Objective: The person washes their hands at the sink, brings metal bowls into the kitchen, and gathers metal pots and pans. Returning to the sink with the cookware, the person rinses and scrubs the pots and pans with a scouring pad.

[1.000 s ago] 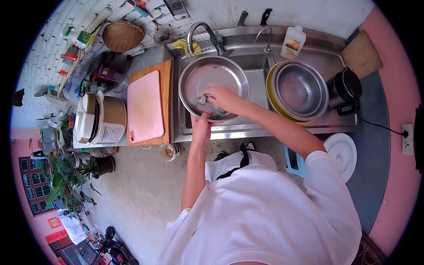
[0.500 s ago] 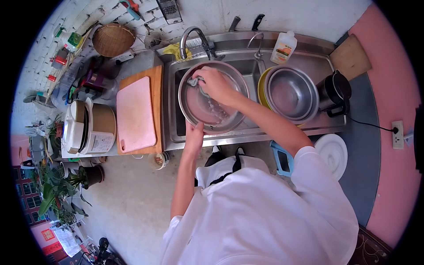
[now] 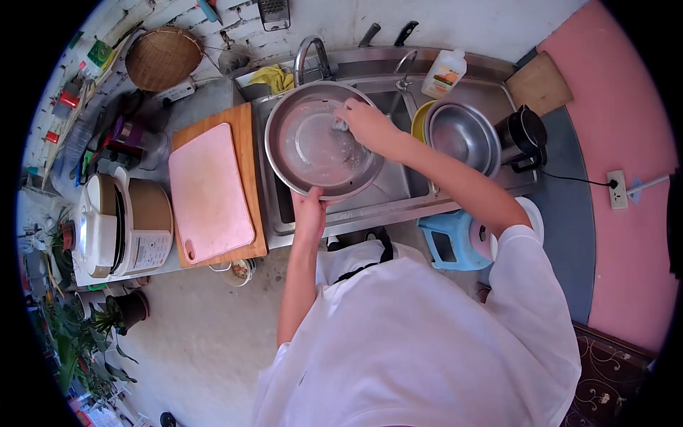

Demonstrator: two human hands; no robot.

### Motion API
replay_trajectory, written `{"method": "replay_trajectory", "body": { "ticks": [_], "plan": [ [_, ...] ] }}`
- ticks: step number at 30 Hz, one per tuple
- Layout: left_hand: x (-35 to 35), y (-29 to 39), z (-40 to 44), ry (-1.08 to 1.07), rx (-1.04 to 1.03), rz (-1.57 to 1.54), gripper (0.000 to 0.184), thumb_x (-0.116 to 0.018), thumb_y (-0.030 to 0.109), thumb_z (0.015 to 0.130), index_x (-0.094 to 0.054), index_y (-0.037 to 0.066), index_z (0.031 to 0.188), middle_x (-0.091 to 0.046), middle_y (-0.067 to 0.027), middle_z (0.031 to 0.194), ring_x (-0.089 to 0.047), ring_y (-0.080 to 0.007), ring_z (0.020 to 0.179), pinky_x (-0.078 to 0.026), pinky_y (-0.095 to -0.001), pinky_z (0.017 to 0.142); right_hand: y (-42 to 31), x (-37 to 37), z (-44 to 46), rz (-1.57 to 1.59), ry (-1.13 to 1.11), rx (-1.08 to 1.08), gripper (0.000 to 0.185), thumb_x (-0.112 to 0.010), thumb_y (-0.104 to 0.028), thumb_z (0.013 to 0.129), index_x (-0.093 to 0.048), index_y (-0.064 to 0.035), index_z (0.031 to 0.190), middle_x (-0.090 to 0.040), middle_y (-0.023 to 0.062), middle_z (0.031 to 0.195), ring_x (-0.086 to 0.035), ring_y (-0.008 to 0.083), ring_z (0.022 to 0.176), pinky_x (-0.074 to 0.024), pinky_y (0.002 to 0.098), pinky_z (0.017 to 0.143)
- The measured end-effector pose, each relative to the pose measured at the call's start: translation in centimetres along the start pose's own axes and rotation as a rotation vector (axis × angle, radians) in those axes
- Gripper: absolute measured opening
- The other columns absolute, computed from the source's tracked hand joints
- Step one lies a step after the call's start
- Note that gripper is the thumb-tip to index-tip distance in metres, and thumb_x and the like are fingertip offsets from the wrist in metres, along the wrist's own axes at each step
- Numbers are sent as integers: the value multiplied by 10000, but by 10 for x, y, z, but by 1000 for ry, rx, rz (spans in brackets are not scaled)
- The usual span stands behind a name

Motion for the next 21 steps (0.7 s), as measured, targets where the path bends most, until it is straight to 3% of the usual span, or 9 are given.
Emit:
{"method": "replay_trajectory", "body": {
  "ticks": [5, 7, 8, 11, 13, 15, 18, 19, 21],
  "plan": [
    [10, -8, -2, 8, 96, 6, 481, -353, -59, 758, -277, 25, 1226, -424, -138, 1139, -539, -259, 934, -561, -408, 673, -56, -17, 4, 126, 214, 182, 250, -529, -49, 717, -581, -72, 961, -511, 128, 938, -499, 283, 932, -405, 376, 816],
    [25, -6, 4, -35, 94, -67, 489, -362, -60, 752, -274, 23, 1226, -424, -135, 1135, -529, -254, 950, -559, -414, 678, -80, -51, -17, 223, -199, 302, 236, -530, -32, 714, -583, -79, 939, -517, 105, 942, -500, 274, 934, -404, 371, 818],
    [36, -8, 6, -12, 95, -71, 496, -363, -63, 747, -273, 22, 1227, -423, -138, 1138, -529, -258, 950, -559, -416, 678, -75, -62, -27, 233, -273, 303, 226, -542, -14, 703, -585, -83, 914, -518, 94, 943, -508, 268, 924, -411, 365, 806],
    [53, -10, 7, 24, 111, -61, 513, -364, -71, 737, -270, 28, 1231, -420, -146, 1150, -529, -269, 950, -557, -426, 676, -26, -66, -44, 76, -198, 67, 207, -553, -6, 691, -590, -73, 884, -516, 97, 938, -524, 272, 890, -431, 356, 769],
    [52, -8, 3, 8, 145, -35, 520, -359, -73, 737, -261, 34, 1236, -418, -145, 1151, -529, -283, 947, -555, -437, 680, -7, -52, -36, 4, -94, -47, 234, -585, -14, 669, -615, -104, 883, -524, 102, 919, -534, 274, 887, -444, 366, 757],
    [48, -14, -1, 18, 179, -24, 502, -359, -72, 740, -288, 36, 1225, -430, -132, 1137, -522, -266, 962, -559, -403, 658, -2, 0, -36, 67, 364, -144, 248, -573, 11, 666, -619, -92, 887, -529, 116, 906, -542, 290, 845, -450, 344, 757],
    [42, -20, -6, 45, 227, 12, 453, -383, -59, 742, -356, 33, 1184, -458, -105, 1113, -500, -213, 987, -495, -361, 756, -1, 55, -61, 158, 708, -193, 195, -553, 10, 727, -603, -49, 905, -557, 98, 904, -567, 246, 804, -462, 308, 729],
    [41, -20, -5, 41, 229, 22, 453, -383, -59, 742, -356, 33, 1184, -458, -105, 1113, -500, -213, 987, -495, -361, 756, 3, 62, -69, 161, 716, -200, 195, -553, 10, 727, -603, -49, 905, -557, 98, 904, -567, 246, 804, -462, 308, 729],
    [46, -14, 1, 77, 206, 11, 451, -407, -45, 728, -359, 28, 1171, -462, -102, 1104, -487, -212, 1000, -433, -374, 837, 48, 68, -103, 933, 947, -345, 193, -545, -16, 783, -563, -19, 975, -576, 65, 904, -578, 174, 809, -468, 268, 706]
  ]
}}
Point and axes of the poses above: each hand's wrist, its own z-axis towards the middle knuckle, its own x-axis out of the back of the hand, y = z × x, the point moved 9 cm from there along z, towards the middle knuckle
